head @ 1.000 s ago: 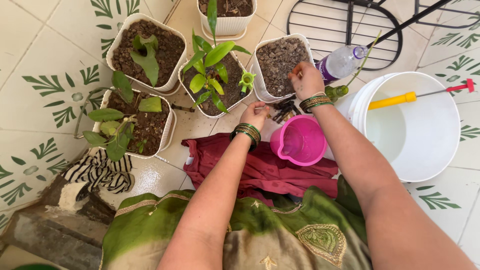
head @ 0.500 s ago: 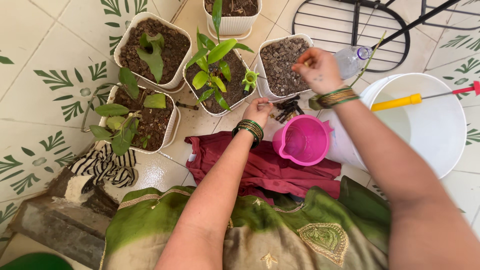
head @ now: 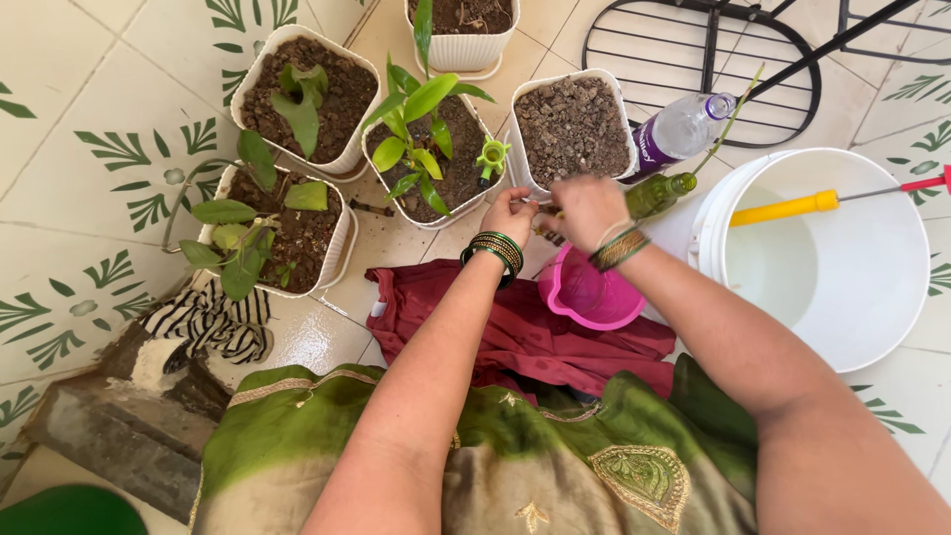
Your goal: The person presses soil around plants in pots by hand and pours water into a pot using a cup.
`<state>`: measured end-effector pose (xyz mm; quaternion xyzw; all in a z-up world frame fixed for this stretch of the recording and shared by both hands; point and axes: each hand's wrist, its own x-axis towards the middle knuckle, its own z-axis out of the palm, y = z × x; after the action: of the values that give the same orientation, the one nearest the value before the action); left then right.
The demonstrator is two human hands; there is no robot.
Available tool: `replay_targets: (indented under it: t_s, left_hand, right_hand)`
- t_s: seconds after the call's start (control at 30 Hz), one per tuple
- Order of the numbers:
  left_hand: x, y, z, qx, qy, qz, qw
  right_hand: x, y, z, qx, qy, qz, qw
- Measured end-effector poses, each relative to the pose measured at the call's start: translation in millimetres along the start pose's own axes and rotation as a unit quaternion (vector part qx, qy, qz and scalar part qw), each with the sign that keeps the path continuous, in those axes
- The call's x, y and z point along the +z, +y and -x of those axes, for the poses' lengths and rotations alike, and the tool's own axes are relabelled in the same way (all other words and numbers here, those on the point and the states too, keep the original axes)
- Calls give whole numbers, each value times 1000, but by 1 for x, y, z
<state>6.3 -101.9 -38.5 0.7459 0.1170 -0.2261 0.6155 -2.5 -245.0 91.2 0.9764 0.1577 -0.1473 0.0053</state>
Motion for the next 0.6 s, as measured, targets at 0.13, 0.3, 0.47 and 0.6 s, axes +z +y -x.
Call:
replay_targets:
  t_s: [0.13, 0.3, 0.47, 0.6]
  left_hand:
    - [8, -5, -2, 14, 6, 4, 1000]
    - [9, -15, 5, -1, -2, -5, 1000]
    - [3, -15, 4, 9, 0, -9, 1000]
    - [1, -6, 6, 21, -5, 33, 999]
  right_hand:
    - [-3, 31, -27, 60, 216, -162, 961]
    - [42, 53, -62, 93, 263, -162, 946]
    - [69, 94, -85, 108, 331, -220, 911]
    - [52, 119, -84, 159, 332, -391, 844]
